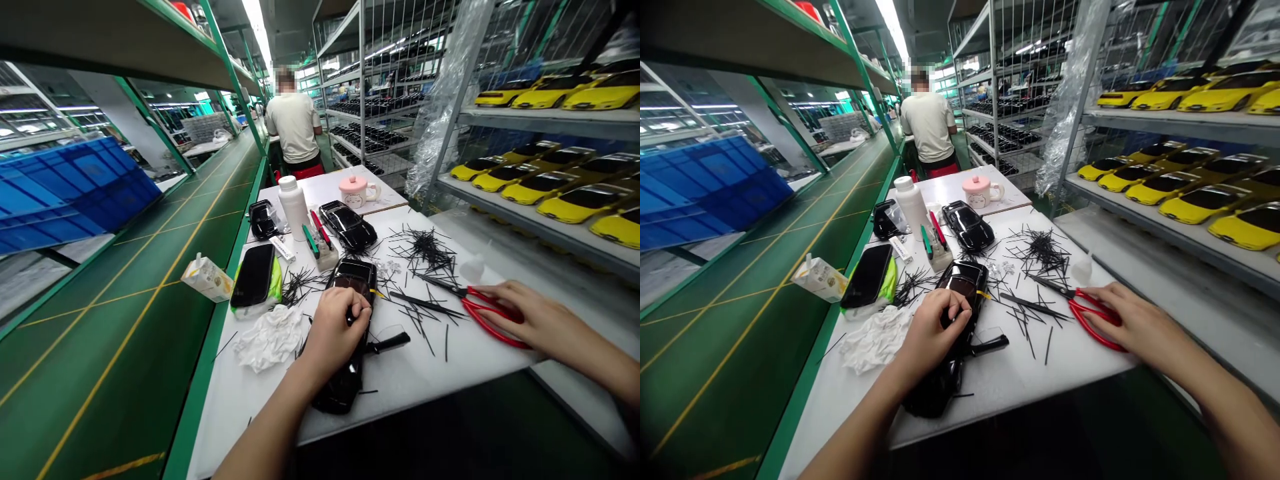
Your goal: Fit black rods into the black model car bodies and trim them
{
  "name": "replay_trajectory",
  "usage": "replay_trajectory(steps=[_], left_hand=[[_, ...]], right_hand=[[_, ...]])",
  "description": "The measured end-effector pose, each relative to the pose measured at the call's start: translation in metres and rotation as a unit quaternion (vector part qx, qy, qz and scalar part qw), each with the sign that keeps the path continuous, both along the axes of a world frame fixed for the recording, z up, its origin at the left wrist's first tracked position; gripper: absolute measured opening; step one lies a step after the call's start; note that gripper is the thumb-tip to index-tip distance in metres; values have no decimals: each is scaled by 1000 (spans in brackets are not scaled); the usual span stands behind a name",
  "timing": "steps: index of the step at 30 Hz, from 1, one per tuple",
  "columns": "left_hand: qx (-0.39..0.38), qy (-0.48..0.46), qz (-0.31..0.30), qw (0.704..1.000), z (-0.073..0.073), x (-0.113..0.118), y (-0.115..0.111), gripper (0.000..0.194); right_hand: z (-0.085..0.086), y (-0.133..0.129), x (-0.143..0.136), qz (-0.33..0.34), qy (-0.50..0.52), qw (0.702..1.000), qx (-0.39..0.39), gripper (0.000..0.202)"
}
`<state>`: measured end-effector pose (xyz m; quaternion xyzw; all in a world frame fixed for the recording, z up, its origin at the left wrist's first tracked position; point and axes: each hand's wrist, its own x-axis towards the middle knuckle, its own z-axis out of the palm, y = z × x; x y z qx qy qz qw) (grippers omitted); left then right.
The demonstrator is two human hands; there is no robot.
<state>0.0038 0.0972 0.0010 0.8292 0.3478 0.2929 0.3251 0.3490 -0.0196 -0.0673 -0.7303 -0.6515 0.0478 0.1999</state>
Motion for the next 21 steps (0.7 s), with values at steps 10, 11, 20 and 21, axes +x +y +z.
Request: replay_trajectory(steps=[10,11,20,21], left_hand=[[55,27,-2,998,-2,0,5,29],[56,29,-2,998,-3,0,5,28],[54,64,-30,996,0,-2,4,24],[47,68,-39,996,2,-3,4,23]], right_hand=[[40,35,-129,167,250,953,-50,30],[41,36,-139,180,277,942,-65,29],[37,30,-157,178,338,920,-81,15],[37,27,-160,172,340,921,-80,15]])
